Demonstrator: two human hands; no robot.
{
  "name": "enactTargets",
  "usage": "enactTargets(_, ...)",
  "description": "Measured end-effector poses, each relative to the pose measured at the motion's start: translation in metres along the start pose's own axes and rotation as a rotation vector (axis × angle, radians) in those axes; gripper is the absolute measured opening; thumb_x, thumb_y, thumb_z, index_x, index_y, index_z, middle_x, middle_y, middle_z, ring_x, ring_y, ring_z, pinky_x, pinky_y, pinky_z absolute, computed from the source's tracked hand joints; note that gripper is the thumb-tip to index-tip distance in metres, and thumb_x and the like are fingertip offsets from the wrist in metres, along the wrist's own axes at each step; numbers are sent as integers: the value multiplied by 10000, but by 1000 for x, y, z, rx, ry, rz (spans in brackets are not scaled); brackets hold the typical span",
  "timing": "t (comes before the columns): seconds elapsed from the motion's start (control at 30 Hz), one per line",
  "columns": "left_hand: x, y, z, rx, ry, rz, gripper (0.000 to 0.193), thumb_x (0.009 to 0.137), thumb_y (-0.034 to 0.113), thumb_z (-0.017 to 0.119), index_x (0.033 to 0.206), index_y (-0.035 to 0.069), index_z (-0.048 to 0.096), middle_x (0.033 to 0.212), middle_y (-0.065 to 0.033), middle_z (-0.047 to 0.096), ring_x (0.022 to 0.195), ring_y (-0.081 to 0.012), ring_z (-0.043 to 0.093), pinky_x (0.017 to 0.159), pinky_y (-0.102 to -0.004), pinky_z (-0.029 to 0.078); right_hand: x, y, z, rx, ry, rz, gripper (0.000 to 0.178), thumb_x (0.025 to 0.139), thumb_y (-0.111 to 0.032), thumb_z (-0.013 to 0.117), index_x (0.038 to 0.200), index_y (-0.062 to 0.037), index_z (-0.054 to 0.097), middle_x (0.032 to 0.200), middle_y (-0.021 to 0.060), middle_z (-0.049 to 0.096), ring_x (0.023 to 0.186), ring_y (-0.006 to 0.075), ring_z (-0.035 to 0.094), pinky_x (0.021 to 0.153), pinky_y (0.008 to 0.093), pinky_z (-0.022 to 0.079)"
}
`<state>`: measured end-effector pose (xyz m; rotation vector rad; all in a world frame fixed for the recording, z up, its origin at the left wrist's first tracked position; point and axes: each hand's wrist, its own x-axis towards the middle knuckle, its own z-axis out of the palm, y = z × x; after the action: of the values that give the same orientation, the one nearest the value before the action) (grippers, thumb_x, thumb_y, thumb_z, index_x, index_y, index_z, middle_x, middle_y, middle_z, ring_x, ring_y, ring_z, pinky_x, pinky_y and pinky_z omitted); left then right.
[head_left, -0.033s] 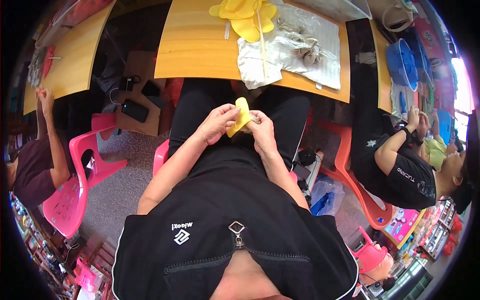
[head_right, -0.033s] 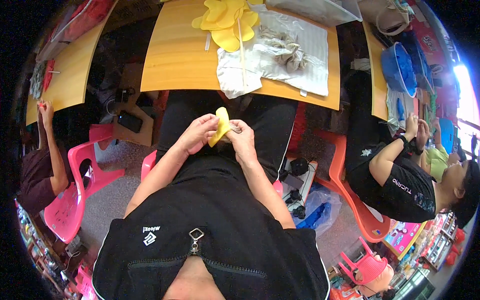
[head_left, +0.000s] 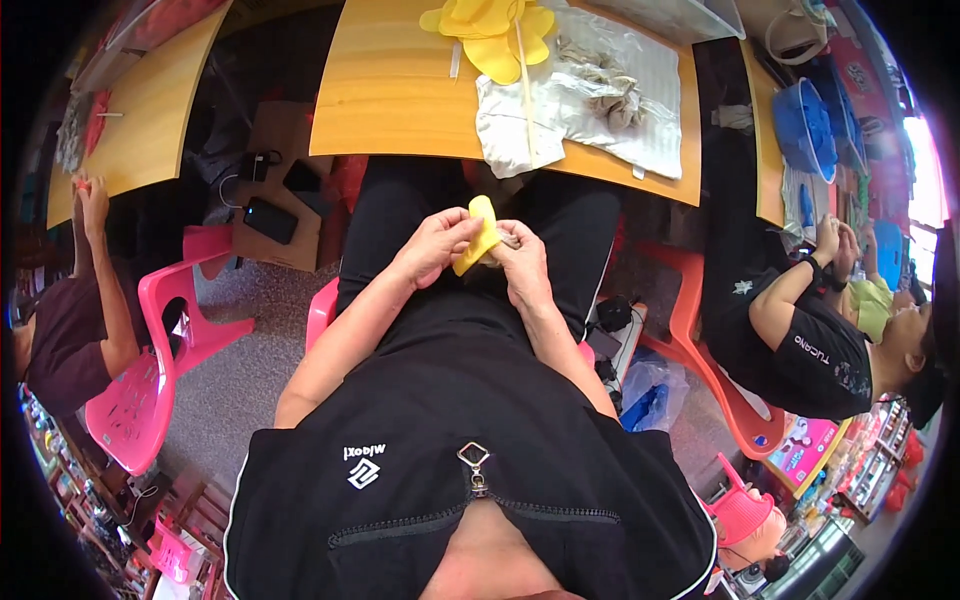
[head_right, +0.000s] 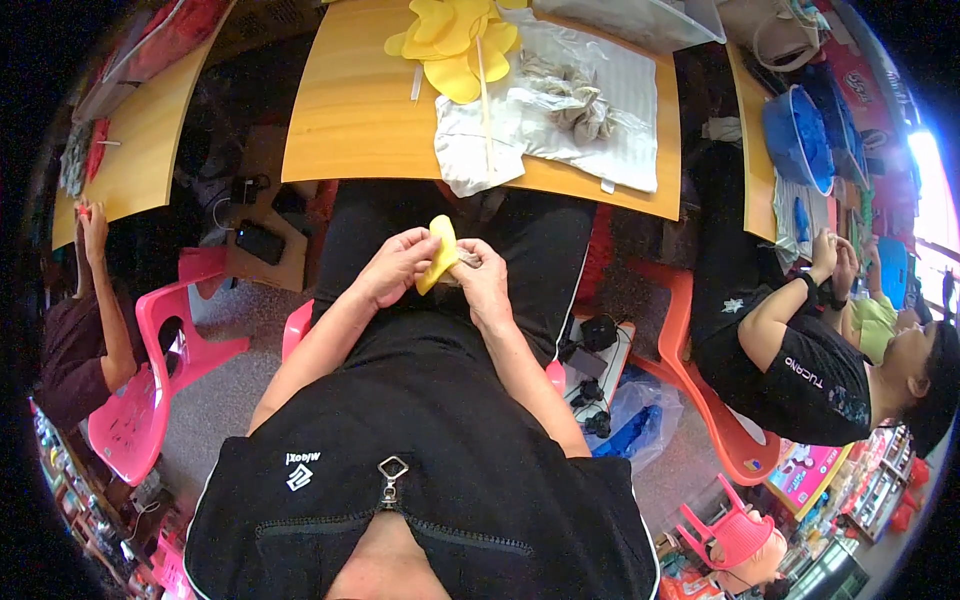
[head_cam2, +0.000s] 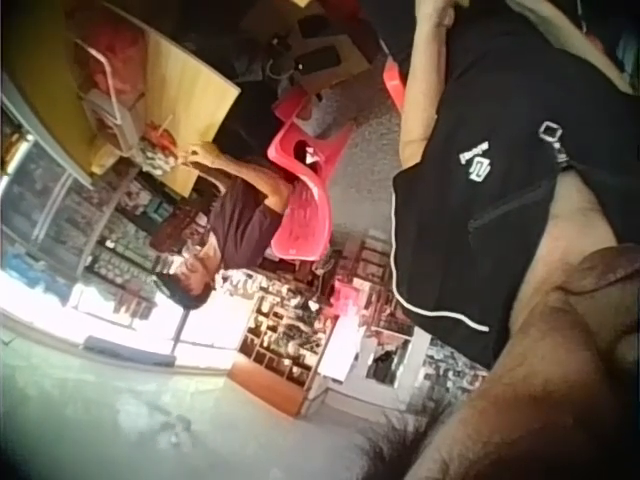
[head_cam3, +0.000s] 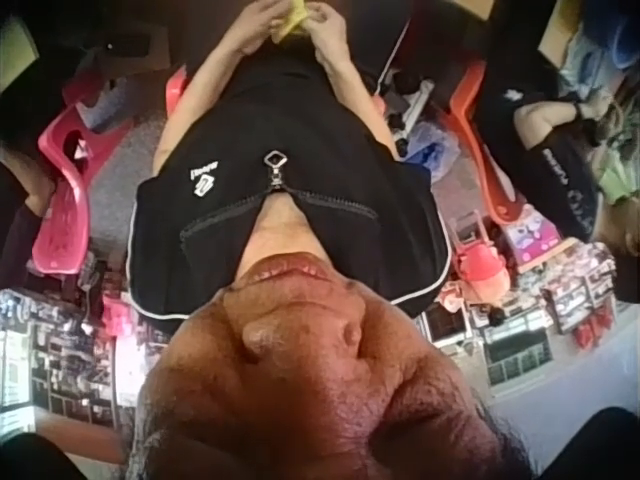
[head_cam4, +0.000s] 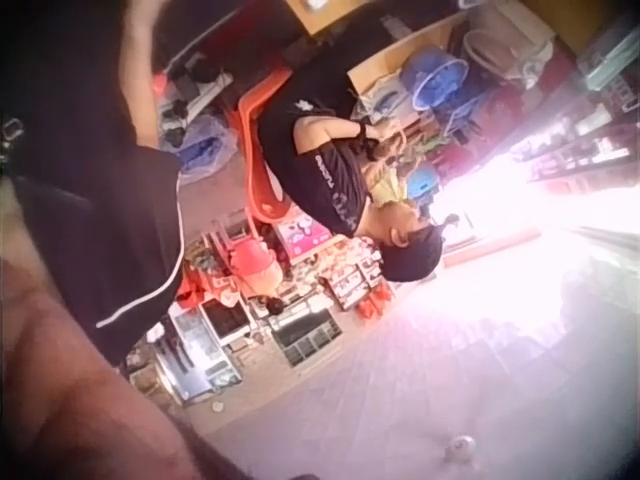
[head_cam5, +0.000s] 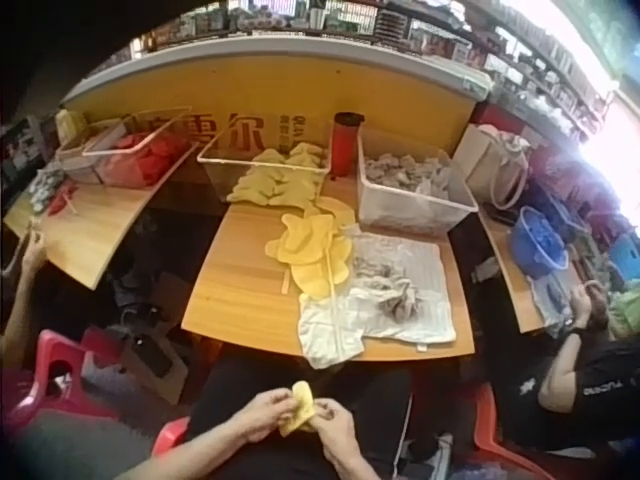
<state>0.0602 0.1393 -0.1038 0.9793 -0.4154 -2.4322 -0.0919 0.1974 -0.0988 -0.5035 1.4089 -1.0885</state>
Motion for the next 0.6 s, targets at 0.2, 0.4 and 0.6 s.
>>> enactTargets(0.2,3,-5,-1,602,165,37,264,867,205,670,1010,-11,623,871,-54,645,754,-81,598,633,-201,472,-2,5,3,-54,76,-92,155,759,-15,670,903,-20,614,806,1,610,721,63,556,666,212,471)
enactTargets(0.4,3,-10,1,359,106,60,255,856,191,682,998,-13,624,862,-53,646,749,-86,601,617,-209,481,6,7,4,-142,117,-100,208,753,-29,666,945,-18,587,853,30,597,755,91,556,677,236,477)
enactTargets(0.6,2,-13,-5,-25,-13,-19,237,900,214,620,1035,20,603,925,-62,654,778,-128,636,693,-248,526,-8,-28,2,148,-149,133,602,766,-61,664,1296,-2,383,1155,118,494,1001,159,516,832,268,445)
